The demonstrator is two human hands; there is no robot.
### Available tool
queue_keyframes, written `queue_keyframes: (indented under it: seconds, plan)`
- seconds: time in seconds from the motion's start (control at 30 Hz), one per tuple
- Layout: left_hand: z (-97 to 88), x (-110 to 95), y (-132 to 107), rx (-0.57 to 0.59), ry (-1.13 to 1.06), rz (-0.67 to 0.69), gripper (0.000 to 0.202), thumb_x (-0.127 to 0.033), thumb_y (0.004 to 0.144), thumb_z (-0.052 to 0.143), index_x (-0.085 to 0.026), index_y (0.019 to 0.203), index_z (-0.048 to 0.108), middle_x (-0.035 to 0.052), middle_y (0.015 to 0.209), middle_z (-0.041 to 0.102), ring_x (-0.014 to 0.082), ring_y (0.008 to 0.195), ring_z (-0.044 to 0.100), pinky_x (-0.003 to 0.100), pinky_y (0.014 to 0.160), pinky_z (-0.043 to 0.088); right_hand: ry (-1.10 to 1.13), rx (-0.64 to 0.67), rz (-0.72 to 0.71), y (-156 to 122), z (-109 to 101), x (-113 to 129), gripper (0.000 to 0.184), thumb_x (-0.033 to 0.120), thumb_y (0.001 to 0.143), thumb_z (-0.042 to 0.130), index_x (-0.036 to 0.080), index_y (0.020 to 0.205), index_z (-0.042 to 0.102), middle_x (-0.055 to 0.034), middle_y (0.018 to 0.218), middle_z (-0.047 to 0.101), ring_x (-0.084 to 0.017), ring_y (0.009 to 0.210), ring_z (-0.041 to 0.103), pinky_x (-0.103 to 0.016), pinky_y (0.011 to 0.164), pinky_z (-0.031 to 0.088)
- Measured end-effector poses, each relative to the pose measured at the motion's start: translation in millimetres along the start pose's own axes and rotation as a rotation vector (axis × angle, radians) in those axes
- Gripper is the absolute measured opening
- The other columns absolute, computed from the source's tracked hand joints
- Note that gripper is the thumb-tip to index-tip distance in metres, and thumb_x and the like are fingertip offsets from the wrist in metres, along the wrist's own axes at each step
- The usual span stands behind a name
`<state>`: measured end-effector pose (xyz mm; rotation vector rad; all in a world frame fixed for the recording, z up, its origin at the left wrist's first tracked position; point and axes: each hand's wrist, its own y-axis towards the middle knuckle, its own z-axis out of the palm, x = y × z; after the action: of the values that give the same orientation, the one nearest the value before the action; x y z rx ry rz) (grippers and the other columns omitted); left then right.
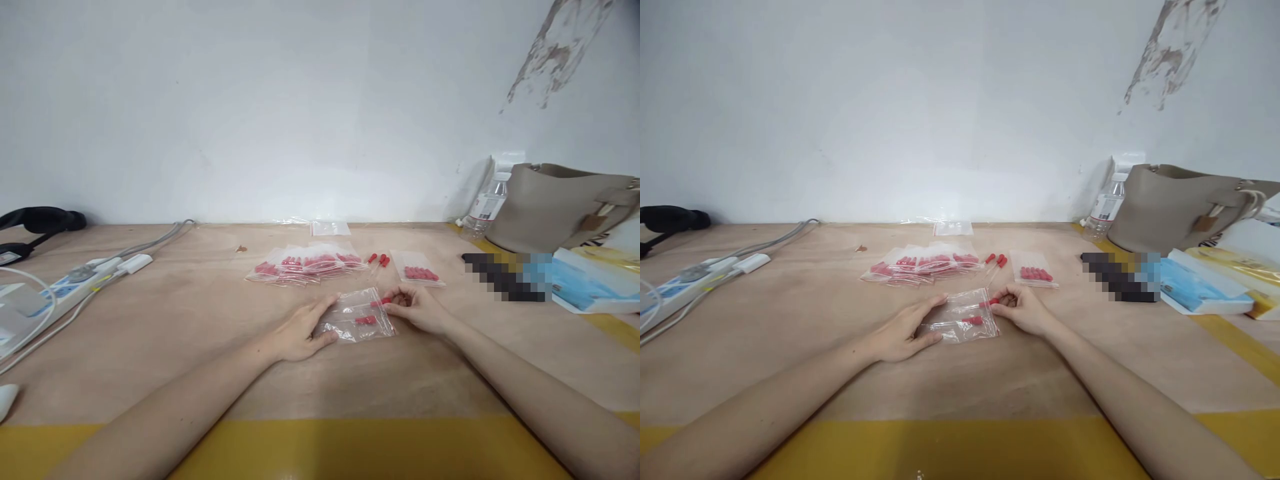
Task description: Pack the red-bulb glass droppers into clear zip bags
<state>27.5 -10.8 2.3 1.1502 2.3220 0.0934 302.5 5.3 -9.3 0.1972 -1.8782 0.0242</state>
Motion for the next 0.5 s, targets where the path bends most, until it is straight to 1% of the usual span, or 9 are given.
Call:
queue_keyframes:
  seconds: [0.07,0.17,0.2,0.3,0.37,0.43,0.47,0.5]
  plan:
    - [0.0,0.2,0.3,0.003,-0.005,0.005,0.059,-0.035,0.084,0.048,-0.021,0.135,0.021,0.0095,0.133,0.039,0.0238,0.117,0.041,0.041,0.097,0.035,-0.127,0.053,-0.081,1.0,1.7,-0.9,0.026,0.036,0.061,0.068,0.016,0.076,0.062,0.0003,0.065,0.061,-0.012,0.059,0.054,-0.025,0.057,0.043]
    - [-0.2,0.2,0.9,0.011,-0.006,0.015,0.058,-0.035,0.084,0.048,-0.021,0.134,0.022,0.0092,0.133,0.038,0.0235,0.118,0.041,0.040,0.097,0.035,-0.211,0.087,-0.209,2.5,9.9,-0.3,0.023,0.038,0.068,0.062,0.018,0.079,0.067,-0.0035,0.083,0.064,-0.015,0.076,0.057,-0.028,0.070,0.044]
    - [-0.2,0.3,1.1,0.011,-0.004,0.017,0.057,-0.035,0.084,0.048,-0.021,0.133,0.023,0.0090,0.133,0.039,0.0233,0.117,0.041,0.040,0.097,0.035,-0.238,0.088,-0.249,2.4,13.0,0.5,0.022,0.038,0.070,0.060,0.019,0.078,0.068,-0.0037,0.086,0.064,-0.016,0.080,0.056,-0.028,0.073,0.043]
    - [0.1,0.5,1.3,0.001,0.005,0.029,0.056,-0.035,0.084,0.048,-0.020,0.133,0.025,0.0090,0.131,0.041,0.0222,0.116,0.043,0.039,0.096,0.036,-0.319,0.114,-0.312,0.2,16.9,5.0,0.023,0.039,0.073,0.056,0.020,0.071,0.069,-0.0033,0.084,0.062,-0.015,0.080,0.055,-0.028,0.074,0.042]
    - [0.5,0.8,1.4,0.000,0.015,0.037,0.053,-0.036,0.084,0.048,-0.020,0.131,0.029,0.0091,0.129,0.043,0.0218,0.115,0.043,0.039,0.096,0.037,-0.334,0.203,-0.303,-0.3,12.1,9.2,0.026,0.039,0.075,0.053,0.020,0.068,0.068,-0.0028,0.083,0.062,-0.015,0.078,0.055,-0.027,0.073,0.042]
    - [0.9,1.4,1.4,0.013,0.031,0.028,0.049,-0.037,0.085,0.047,-0.019,0.128,0.036,0.0093,0.129,0.044,0.0222,0.117,0.042,0.039,0.097,0.035,-0.319,0.260,-0.243,3.2,2.0,12.9,0.027,0.040,0.075,0.051,0.019,0.072,0.067,-0.0024,0.081,0.063,-0.015,0.076,0.056,-0.026,0.070,0.043]
    - [1.0,1.9,1.5,0.022,0.039,0.021,0.047,-0.038,0.085,0.047,-0.019,0.127,0.039,0.0096,0.129,0.043,0.0225,0.119,0.040,0.040,0.098,0.035,-0.325,0.236,-0.199,7.4,-4.1,14.3,0.026,0.039,0.075,0.051,0.018,0.074,0.066,-0.0021,0.078,0.063,-0.015,0.074,0.056,-0.026,0.067,0.044]
    - [1.1,2.5,1.6,0.032,0.047,0.014,0.046,-0.039,0.085,0.047,-0.018,0.126,0.041,0.0099,0.130,0.042,0.0227,0.121,0.038,0.040,0.099,0.034,-0.356,0.170,-0.148,13.3,-10.2,15.0,0.025,0.038,0.074,0.051,0.018,0.075,0.065,-0.0019,0.076,0.063,-0.015,0.071,0.057,-0.025,0.065,0.043]
